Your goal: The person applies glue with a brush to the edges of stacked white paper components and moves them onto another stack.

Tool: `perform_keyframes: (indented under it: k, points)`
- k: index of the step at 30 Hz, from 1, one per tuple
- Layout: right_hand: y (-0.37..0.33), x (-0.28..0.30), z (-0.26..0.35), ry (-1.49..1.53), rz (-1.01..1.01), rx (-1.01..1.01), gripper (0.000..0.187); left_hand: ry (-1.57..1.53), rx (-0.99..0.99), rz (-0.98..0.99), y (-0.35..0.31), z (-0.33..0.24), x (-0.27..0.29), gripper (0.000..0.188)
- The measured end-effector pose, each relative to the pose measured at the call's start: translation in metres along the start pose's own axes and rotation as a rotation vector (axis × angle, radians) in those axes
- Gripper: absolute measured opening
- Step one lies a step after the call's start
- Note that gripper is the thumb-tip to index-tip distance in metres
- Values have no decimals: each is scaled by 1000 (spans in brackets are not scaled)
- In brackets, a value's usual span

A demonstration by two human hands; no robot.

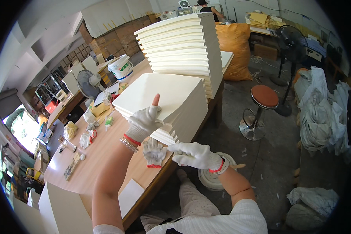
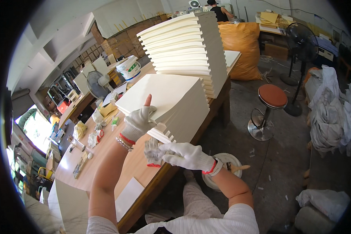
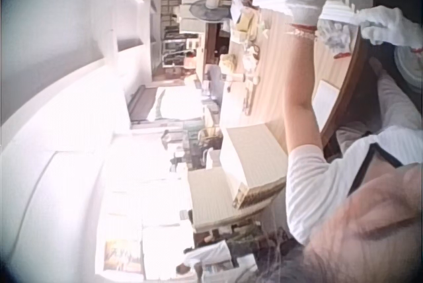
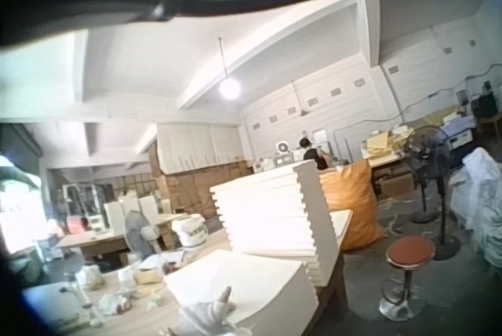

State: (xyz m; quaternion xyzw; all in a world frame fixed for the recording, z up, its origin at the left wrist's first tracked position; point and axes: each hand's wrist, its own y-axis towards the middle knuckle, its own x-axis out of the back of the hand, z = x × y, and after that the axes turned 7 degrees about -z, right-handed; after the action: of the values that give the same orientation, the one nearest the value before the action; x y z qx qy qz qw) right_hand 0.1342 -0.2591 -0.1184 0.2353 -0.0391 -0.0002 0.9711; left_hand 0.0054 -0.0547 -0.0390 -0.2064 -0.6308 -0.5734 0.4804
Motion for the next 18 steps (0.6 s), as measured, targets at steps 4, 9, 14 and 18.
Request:
perform_keyframes:
  k: [4, 9, 14, 18]
  points:
    - [2, 14, -5, 115, -14, -77, 41, -76, 83, 20, 1, 2, -2, 105]
    - [1, 30, 6, 91, -81, -175, 40, 16, 66, 194, 18, -23, 32, 105]
    - [-1, 32, 0, 107, -82, -182, 39, 84, -99, -14, 9, -4, 11, 112]
    - [2, 39, -5, 79, -134, -91, 37, -18, 98, -59, 7, 1, -7, 119]
